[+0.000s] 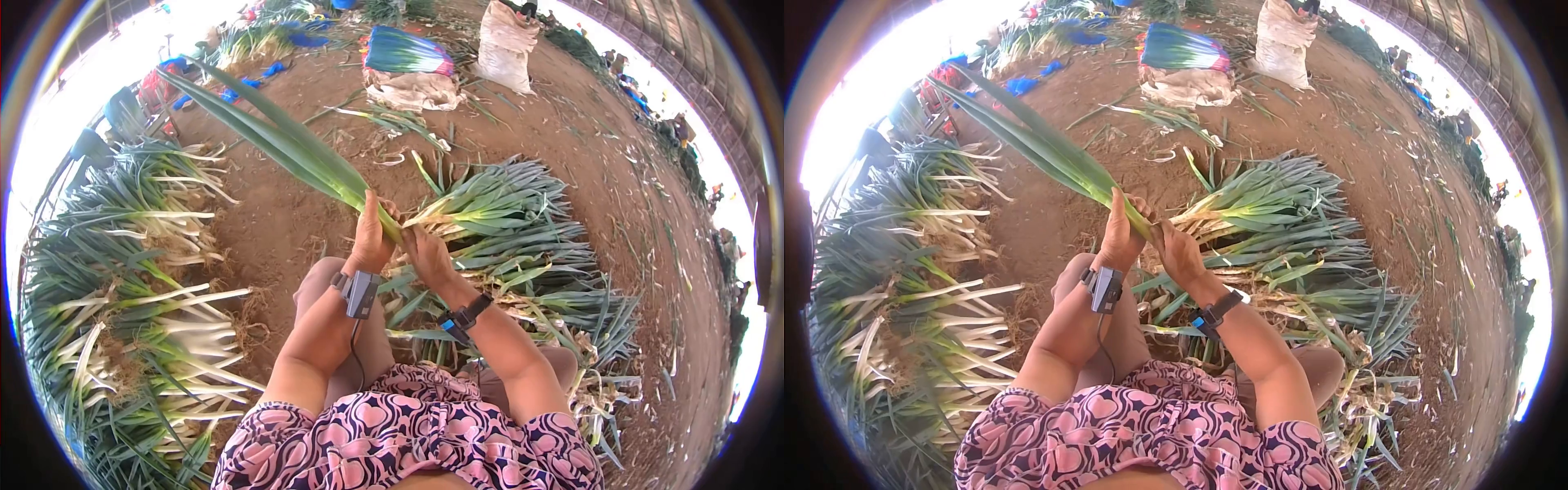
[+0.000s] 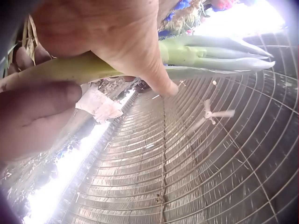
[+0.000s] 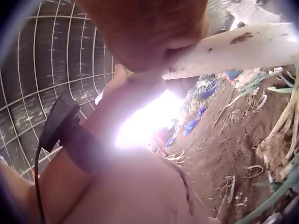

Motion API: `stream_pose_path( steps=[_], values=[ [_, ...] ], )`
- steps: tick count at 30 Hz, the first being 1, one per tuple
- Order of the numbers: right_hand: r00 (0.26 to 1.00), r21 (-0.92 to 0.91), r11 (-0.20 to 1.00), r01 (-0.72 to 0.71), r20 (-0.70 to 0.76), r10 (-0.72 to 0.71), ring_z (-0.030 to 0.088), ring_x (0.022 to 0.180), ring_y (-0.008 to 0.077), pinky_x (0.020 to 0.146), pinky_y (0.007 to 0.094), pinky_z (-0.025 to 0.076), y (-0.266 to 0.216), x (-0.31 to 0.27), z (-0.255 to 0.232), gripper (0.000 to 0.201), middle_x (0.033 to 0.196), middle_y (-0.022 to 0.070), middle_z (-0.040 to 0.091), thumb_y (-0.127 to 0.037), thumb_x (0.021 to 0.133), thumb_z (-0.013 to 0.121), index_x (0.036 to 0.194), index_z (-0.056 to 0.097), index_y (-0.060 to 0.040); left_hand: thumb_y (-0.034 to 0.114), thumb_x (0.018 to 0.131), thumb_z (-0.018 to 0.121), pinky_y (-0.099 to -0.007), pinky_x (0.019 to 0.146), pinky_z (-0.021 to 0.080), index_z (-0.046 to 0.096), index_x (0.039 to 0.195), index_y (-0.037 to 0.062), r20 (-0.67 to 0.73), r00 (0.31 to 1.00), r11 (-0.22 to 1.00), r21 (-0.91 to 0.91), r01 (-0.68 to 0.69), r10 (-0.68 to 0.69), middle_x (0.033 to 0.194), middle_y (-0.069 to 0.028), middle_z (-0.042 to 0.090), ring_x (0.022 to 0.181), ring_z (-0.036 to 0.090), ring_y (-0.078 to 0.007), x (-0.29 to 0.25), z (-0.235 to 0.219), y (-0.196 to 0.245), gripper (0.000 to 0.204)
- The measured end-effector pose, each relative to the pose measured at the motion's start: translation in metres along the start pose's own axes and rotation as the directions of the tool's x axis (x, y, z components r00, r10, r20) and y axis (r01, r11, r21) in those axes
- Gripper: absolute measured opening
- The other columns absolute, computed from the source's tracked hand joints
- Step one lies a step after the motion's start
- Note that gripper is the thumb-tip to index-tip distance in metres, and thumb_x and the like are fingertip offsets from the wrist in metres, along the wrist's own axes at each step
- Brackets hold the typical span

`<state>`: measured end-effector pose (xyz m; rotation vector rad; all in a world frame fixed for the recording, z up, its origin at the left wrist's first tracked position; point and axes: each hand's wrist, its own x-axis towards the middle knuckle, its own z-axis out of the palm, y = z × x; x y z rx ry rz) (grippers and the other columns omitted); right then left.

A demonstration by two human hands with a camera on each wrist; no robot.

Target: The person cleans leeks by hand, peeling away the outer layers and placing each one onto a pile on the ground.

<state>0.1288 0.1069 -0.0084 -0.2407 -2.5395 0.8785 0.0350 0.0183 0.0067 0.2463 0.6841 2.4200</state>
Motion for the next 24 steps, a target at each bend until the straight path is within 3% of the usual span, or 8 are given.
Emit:
stream_pose_path(
  steps=[4,7,10,13,16,19,22,24],
  values=[
    [0.993,0.056,0.998,0.025,-0.115,-0.018,0.055,0.066,0.0429,0.057,0.0476,0.041,0.003,-0.001,0.011,0.026,0.068,0.0232,0.055,-0.023,0.095,0.043,0.085,0.05,0.0001,0.039,0.087,0.062,-0.0306,0.069,0.039,0.046,0.081,0.0137,0.033,0.999,0.999,0.035,0.014,-0.016,0.072,-0.0001,0.043,0.069,0.042,-0.0142,0.002,-0.008,0.002,0.031],
    [0.978,0.081,0.993,0.091,-0.195,-0.073,0.055,0.065,0.0432,0.056,0.047,0.041,0.0,-0.003,0.014,0.025,0.069,0.0231,0.055,-0.021,0.095,0.044,0.082,0.049,0.0,0.025,0.085,0.067,-0.027,0.065,0.041,0.05,0.084,0.0104,0.014,0.999,0.986,0.157,-0.052,0.05,0.074,0.0,0.049,0.069,0.047,-0.0119,0.006,-0.013,0.001,0.022],
    [0.97,0.051,0.999,0.012,-0.241,0.0,0.055,0.063,0.0425,0.056,0.0481,0.042,0.002,-0.005,0.014,0.024,0.065,0.022,0.056,-0.022,0.095,0.044,0.083,0.049,-0.0015,0.011,0.082,0.068,-0.0249,0.063,0.043,0.055,0.09,0.0061,-0.009,0.98,0.843,0.511,-0.168,0.201,0.079,-0.0017,0.057,0.071,0.055,-0.011,0.002,-0.009,0.001,0.017],
    [0.962,0.08,0.997,0.01,-0.274,0.012,0.055,0.062,0.0426,0.055,0.0477,0.042,0.007,-0.005,0.006,0.024,0.065,0.0219,0.056,-0.022,0.094,0.044,0.083,0.05,-0.0013,0.006,0.079,0.069,-0.0257,0.066,0.046,0.056,0.098,0.0022,0.082,0.995,0.788,0.609,-0.097,0.06,0.084,-0.0041,0.061,0.077,0.059,-0.0127,0.003,-0.012,0.008,0.023],
    [0.959,0.101,0.992,-0.077,-0.263,0.101,0.056,0.065,0.0431,0.056,0.0476,0.043,0.013,-0.005,0.002,0.027,0.068,0.0234,0.057,-0.023,0.094,0.044,0.081,0.051,0.0,0.004,0.077,0.069,-0.0266,0.069,0.048,0.057,0.099,0.0019,0.083,0.992,0.762,0.647,0.02,-0.097,0.082,-0.0044,0.061,0.079,0.06,-0.0143,0.001,-0.011,0.012,0.026],
    [0.955,0.093,0.984,-0.151,-0.245,0.17,0.056,0.07,0.0437,0.06,0.0482,0.043,0.023,-0.002,0.004,0.03,0.071,0.0253,0.058,-0.024,0.094,0.044,0.08,0.052,0.0016,0.001,0.075,0.069,-0.0276,0.071,0.049,0.054,0.105,0.0016,0.163,0.977,0.751,0.66,-0.003,-0.139,0.087,-0.0056,0.061,0.082,0.06,-0.0155,0.005,-0.015,0.013,0.034],
    [0.941,0.078,0.981,-0.178,-0.277,0.193,0.056,0.072,0.0442,0.062,0.0486,0.043,0.031,-0.001,0.007,0.032,0.072,0.0263,0.058,-0.025,0.093,0.045,0.079,0.053,0.0021,-0.001,0.074,0.067,-0.0305,0.075,0.05,0.052,0.11,0.0018,0.19,0.979,0.776,0.627,-0.064,-0.073,0.094,-0.0068,0.06,0.086,0.06,-0.0168,-0.002,-0.008,0.013,0.038],
    [0.934,0.044,0.977,-0.207,-0.289,0.211,0.056,0.072,0.0441,0.062,0.0484,0.043,0.037,0.002,0.006,0.032,0.072,0.0259,0.057,-0.025,0.093,0.045,0.078,0.053,0.002,-0.003,0.075,0.065,-0.0325,0.078,0.05,0.05,0.111,0.0021,0.178,0.98,0.811,0.584,-0.034,-0.087,0.097,-0.0074,0.059,0.089,0.06,-0.0183,-0.004,-0.005,0.013,0.04]
  ],
)
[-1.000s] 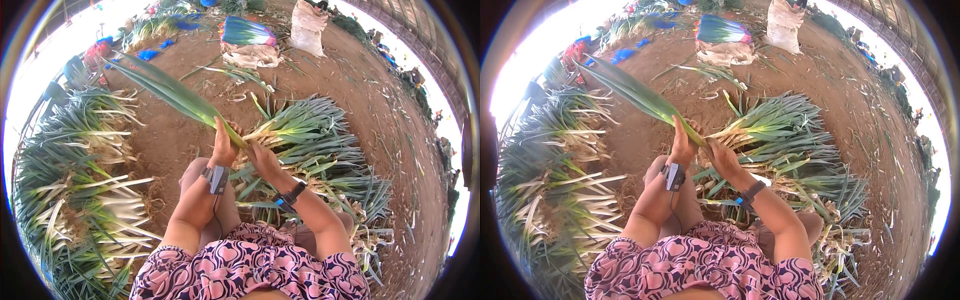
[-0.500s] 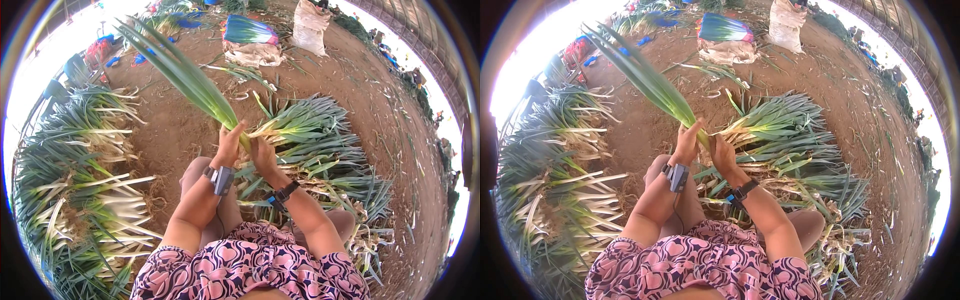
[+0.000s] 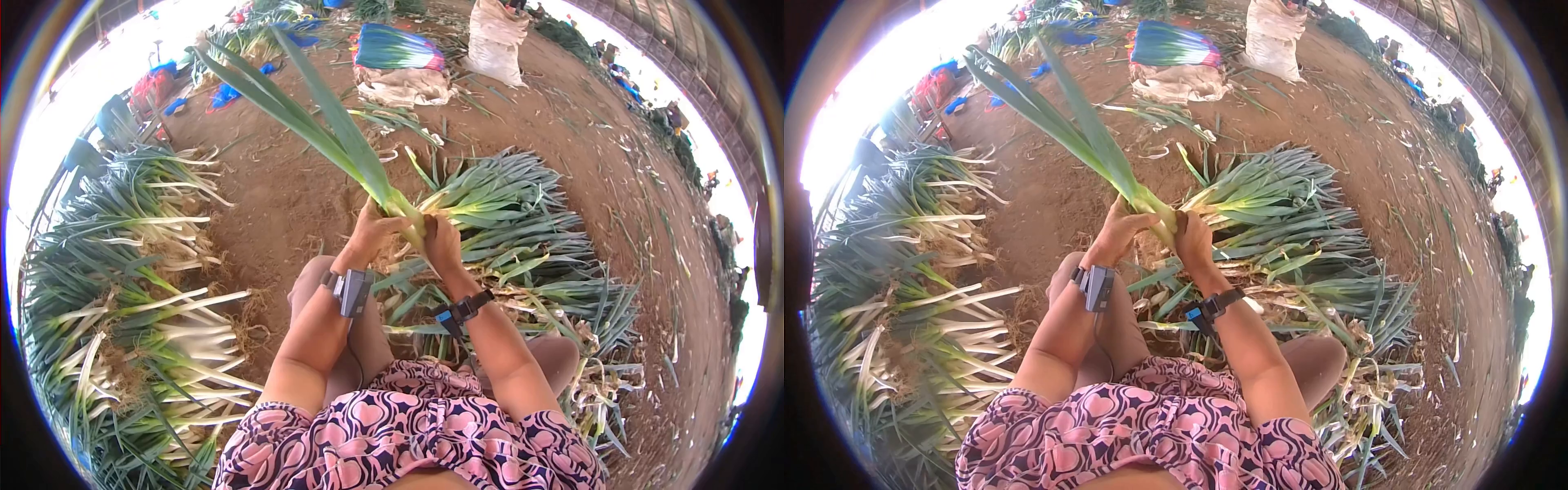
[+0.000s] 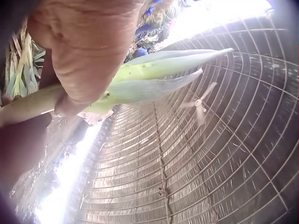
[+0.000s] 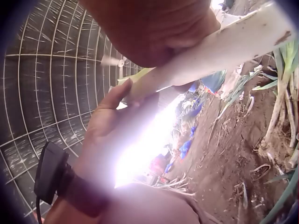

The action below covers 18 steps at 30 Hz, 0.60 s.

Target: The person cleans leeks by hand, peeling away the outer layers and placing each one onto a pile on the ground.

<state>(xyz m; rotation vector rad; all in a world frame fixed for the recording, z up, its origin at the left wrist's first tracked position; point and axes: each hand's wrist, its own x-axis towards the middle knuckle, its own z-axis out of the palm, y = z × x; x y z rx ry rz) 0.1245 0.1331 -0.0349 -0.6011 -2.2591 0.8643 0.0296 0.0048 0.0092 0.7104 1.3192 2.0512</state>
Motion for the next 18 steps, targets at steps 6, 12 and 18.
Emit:
stream_pose_path(
  steps=[6,12,18],
  values=[
    [0.994,-0.079,0.996,0.034,-0.1,-0.041,0.057,0.071,0.0423,0.062,0.048,0.044,-0.011,-0.001,-0.007,0.031,0.071,0.0237,0.058,-0.029,0.093,0.046,0.081,0.052,-0.001,-0.004,0.078,0.064,-0.0359,0.081,0.052,0.048,0.113,0.0031,-0.069,0.989,0.974,-0.198,0.113,-0.128,0.1,-0.0091,0.06,0.092,0.062,-0.0226,0.004,-0.002,-0.005,0.039],
    [0.966,-0.072,0.968,0.242,-0.081,-0.247,0.059,0.07,0.0401,0.06,0.0456,0.046,-0.018,-0.001,-0.014,0.023,0.074,0.0196,0.061,-0.026,0.092,0.05,0.095,0.054,-0.0031,-0.003,0.079,0.066,-0.0348,0.08,0.054,0.047,0.116,0.0031,-0.173,0.972,0.978,-0.164,0.129,-0.157,0.102,-0.0093,0.062,0.091,0.064,-0.0227,0.003,0.005,-0.014,0.042],
    [0.96,0.134,0.954,0.267,0.05,-0.276,0.06,0.071,0.0389,0.058,0.0427,0.045,-0.009,0.022,-0.022,0.013,0.075,0.0197,0.061,-0.014,0.087,0.052,0.095,0.057,-0.0055,-0.004,0.077,0.065,-0.0347,0.081,0.054,0.042,0.128,0.0035,-0.076,0.994,0.988,-0.143,0.063,-0.075,0.107,-0.0099,0.06,0.095,0.062,-0.0217,0.0,0.007,-0.008,0.056]
  ],
)
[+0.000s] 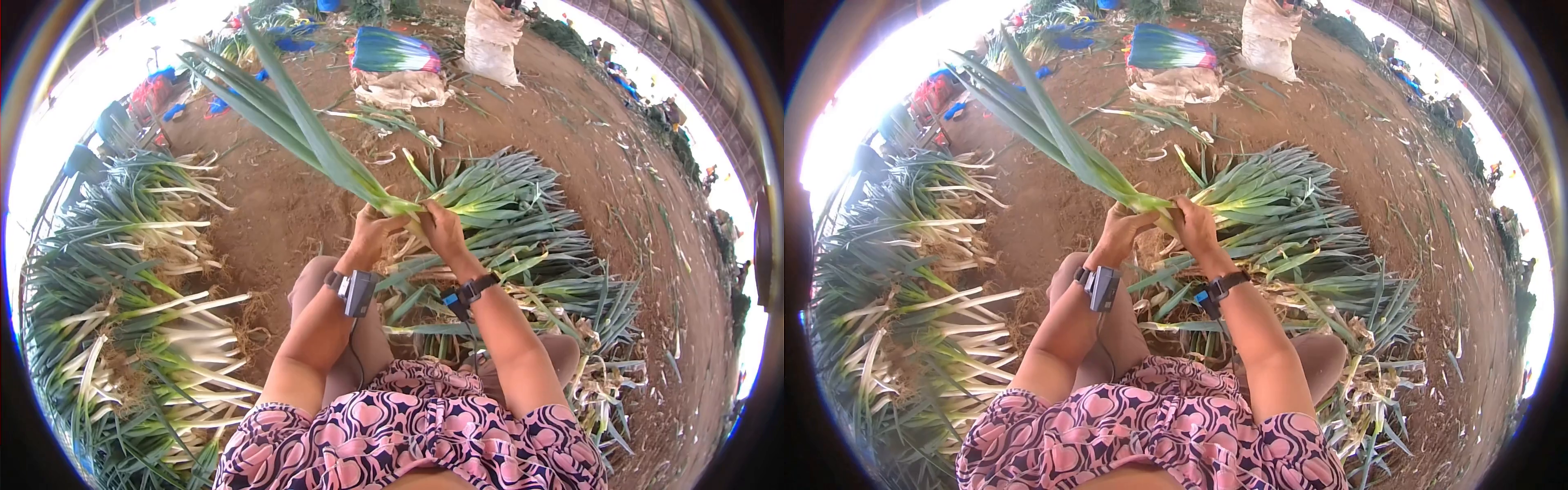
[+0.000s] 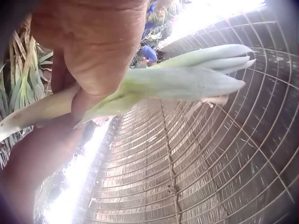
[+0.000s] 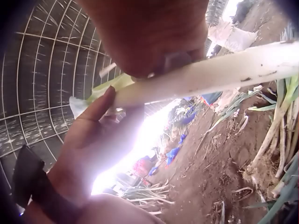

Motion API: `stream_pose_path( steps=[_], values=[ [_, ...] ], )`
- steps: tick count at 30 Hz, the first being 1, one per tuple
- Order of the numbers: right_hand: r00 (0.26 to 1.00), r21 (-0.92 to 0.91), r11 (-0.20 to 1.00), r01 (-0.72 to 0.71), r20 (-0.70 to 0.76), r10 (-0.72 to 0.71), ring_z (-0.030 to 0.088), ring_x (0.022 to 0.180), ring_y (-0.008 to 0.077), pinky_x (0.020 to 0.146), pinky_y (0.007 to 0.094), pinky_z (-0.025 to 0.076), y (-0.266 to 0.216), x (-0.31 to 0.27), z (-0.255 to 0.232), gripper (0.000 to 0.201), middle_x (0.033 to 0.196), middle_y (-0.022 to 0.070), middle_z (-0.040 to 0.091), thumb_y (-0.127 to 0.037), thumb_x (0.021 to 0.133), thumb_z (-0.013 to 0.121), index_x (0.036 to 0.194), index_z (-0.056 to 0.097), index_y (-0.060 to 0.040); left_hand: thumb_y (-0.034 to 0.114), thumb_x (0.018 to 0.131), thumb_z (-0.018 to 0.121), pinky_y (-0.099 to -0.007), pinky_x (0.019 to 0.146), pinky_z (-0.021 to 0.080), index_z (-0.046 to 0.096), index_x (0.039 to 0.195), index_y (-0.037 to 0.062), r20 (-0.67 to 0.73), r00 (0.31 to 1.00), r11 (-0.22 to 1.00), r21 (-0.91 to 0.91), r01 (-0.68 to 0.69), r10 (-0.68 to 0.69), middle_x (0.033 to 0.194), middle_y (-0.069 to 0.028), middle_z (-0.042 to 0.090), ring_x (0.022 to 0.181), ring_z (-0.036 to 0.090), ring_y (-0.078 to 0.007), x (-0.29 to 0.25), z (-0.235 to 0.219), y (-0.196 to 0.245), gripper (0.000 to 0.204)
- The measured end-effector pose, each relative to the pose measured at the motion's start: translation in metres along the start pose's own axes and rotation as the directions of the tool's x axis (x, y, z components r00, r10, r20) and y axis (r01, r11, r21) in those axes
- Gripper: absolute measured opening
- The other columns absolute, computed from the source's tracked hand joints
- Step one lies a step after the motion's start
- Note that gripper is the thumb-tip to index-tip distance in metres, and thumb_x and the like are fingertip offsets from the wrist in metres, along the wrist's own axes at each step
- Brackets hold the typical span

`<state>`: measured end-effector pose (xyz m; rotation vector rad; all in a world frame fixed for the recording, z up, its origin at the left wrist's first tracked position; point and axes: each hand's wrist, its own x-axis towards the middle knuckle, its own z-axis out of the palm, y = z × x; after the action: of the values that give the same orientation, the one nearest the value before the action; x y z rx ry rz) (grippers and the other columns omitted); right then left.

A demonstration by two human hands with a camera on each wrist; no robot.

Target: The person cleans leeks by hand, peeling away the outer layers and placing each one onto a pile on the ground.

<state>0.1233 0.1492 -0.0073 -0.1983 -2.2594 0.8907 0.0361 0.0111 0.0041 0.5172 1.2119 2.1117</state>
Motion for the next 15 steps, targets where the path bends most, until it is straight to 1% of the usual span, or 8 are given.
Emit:
stream_pose_path(
  steps=[2,5,7,8,11,12,14,15],
  values=[
    [0.997,-0.007,0.997,-0.078,-0.027,0.078,0.059,0.069,0.0399,0.057,0.0425,0.044,0.005,0.004,0.006,0.01,0.073,0.021,0.06,-0.012,0.086,0.053,0.088,0.057,-0.0037,-0.006,0.077,0.064,-0.0351,0.083,0.053,0.042,0.129,0.0043,0.025,1.0,0.999,-0.027,-0.017,0.018,0.108,-0.0096,0.06,0.097,0.062,-0.0216,-0.001,0.002,0.003,0.058],
    [0.984,0.014,0.991,-0.135,-0.114,0.135,0.057,0.067,0.0403,0.057,0.041,0.044,-0.003,0.008,0.01,0.01,0.074,0.0216,0.058,-0.009,0.086,0.053,0.092,0.057,-0.0019,-0.006,0.078,0.061,-0.0355,0.084,0.052,0.043,0.128,0.0063,0.053,0.997,0.993,-0.103,-0.048,0.054,0.109,-0.0087,0.06,0.099,0.061,-0.0216,-0.002,0.003,0.007,0.055],
    [0.982,-0.022,0.993,-0.118,-0.151,0.113,0.058,0.069,0.0398,0.058,0.0407,0.044,-0.016,0.007,0.01,0.011,0.077,0.0214,0.059,-0.009,0.086,0.052,0.094,0.057,-0.0023,-0.005,0.079,0.059,-0.0355,0.084,0.051,0.045,0.126,0.0077,0.062,0.995,0.987,-0.142,-0.069,0.079,0.11,-0.0081,0.059,0.099,0.06,-0.0218,0.001,0.003,0.01,0.051],
    [0.98,-0.042,0.993,-0.109,-0.172,0.101,0.058,0.069,0.0395,0.059,0.0406,0.044,-0.021,0.008,0.01,0.012,0.078,0.0213,0.059,-0.01,0.087,0.052,0.095,0.057,-0.0025,-0.004,0.08,0.059,-0.0354,0.083,0.052,0.046,0.124,0.0081,0.049,0.996,0.99,-0.122,-0.069,0.075,0.11,-0.0075,0.059,0.098,0.06,-0.021,0.002,0.002,0.008,0.047],
    [0.972,-0.104,0.995,-0.008,-0.234,-0.017,0.058,0.07,0.0394,0.06,0.041,0.045,-0.03,0.006,0.015,0.013,0.081,0.0207,0.06,-0.01,0.087,0.053,0.096,0.057,-0.0027,0.001,0.084,0.057,-0.035,0.08,0.052,0.051,0.117,0.0091,0.006,0.998,0.996,-0.068,-0.064,0.065,0.108,-0.0059,0.06,0.096,0.061,-0.0187,0.007,-0.002,-0.008,0.034],
    [0.971,-0.097,0.994,-0.05,-0.239,0.025,0.058,0.071,0.0395,0.06,0.0413,0.045,-0.028,0.005,0.016,0.013,0.081,0.0207,0.06,-0.01,0.087,0.053,0.096,0.057,-0.0025,0.003,0.085,0.057,-0.0351,0.079,0.053,0.053,0.114,0.0083,0.015,0.999,0.994,-0.1,-0.051,0.053,0.104,-0.0047,0.06,0.093,0.061,-0.0171,0.004,0.004,-0.002,0.03],
    [0.963,-0.085,0.988,-0.131,-0.249,0.106,0.058,0.071,0.0397,0.06,0.0421,0.045,-0.018,0.004,0.017,0.013,0.082,0.0205,0.06,-0.011,0.087,0.053,0.096,0.057,-0.0023,0.002,0.085,0.057,-0.0352,0.079,0.053,0.053,0.114,0.0076,0.006,1.0,0.997,-0.077,-0.004,0.005,0.103,-0.0047,0.06,0.091,0.061,-0.0171,-0.002,0.012,0.005,0.03],
    [0.954,-0.08,0.991,-0.106,-0.288,0.079,0.057,0.071,0.0401,0.059,0.0433,0.044,-0.014,0.006,0.017,0.013,0.081,0.02,0.06,-0.013,0.087,0.053,0.095,0.056,-0.0035,0.001,0.085,0.057,-0.0352,0.079,0.053,0.054,0.113,0.0073,-0.001,1.0,0.998,-0.068,0.015,-0.015,0.103,-0.0047,0.06,0.09,0.061,-0.0171,-0.003,0.014,0.007,0.03]
  ],
)
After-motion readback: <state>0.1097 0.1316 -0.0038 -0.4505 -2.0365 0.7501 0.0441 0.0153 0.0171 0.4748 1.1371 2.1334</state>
